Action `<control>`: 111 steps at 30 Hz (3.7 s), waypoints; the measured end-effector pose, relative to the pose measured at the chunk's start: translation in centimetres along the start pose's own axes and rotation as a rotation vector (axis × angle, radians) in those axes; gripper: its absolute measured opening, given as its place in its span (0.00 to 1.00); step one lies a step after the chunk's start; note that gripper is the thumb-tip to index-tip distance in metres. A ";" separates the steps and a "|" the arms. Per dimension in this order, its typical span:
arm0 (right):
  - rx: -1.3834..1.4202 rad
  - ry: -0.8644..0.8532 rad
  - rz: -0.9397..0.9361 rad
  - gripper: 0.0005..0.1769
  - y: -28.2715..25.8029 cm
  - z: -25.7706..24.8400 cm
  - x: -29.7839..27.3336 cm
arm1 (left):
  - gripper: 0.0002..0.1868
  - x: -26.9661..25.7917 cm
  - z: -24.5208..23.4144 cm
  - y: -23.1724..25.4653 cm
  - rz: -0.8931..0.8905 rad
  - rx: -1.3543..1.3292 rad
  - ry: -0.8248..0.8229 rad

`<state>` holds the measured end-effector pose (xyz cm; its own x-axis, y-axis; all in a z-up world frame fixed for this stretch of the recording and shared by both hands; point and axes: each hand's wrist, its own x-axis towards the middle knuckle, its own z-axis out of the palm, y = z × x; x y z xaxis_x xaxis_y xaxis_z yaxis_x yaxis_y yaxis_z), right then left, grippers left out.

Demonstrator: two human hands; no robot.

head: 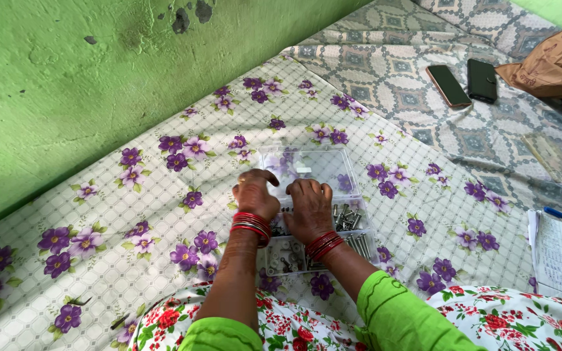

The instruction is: The person sits on a bed and sorts small metal hardware components, such as screws and bolts, from a clear plastic organizer box. They pick up individual pieces, inspect them, and place them into specific compartments within the box.

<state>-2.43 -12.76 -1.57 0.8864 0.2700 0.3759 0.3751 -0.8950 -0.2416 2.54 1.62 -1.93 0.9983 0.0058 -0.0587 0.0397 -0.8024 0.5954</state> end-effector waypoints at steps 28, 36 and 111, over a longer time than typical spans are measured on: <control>1.864 0.415 -0.200 0.04 -1.8 -26.6 -2.3 | 0.15 -0.6 0.1 0.1 -0.017 -0.279 -0.229; 1.084 -0.045 -0.064 0.04 -3.6 -25.5 -2.6 | 0.16 -1.6 1.1 0.9 0.207 0.052 -0.390; 0.124 -0.143 -0.137 0.10 0.6 1.5 1.3 | 0.11 -0.2 -1.3 -0.9 -0.073 -0.122 -0.066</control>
<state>-0.64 -12.40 -2.52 0.8509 0.4418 0.2843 0.5175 -0.7981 -0.3085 2.40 3.12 -1.38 0.9877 0.0186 -0.1553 0.1206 -0.7225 0.6807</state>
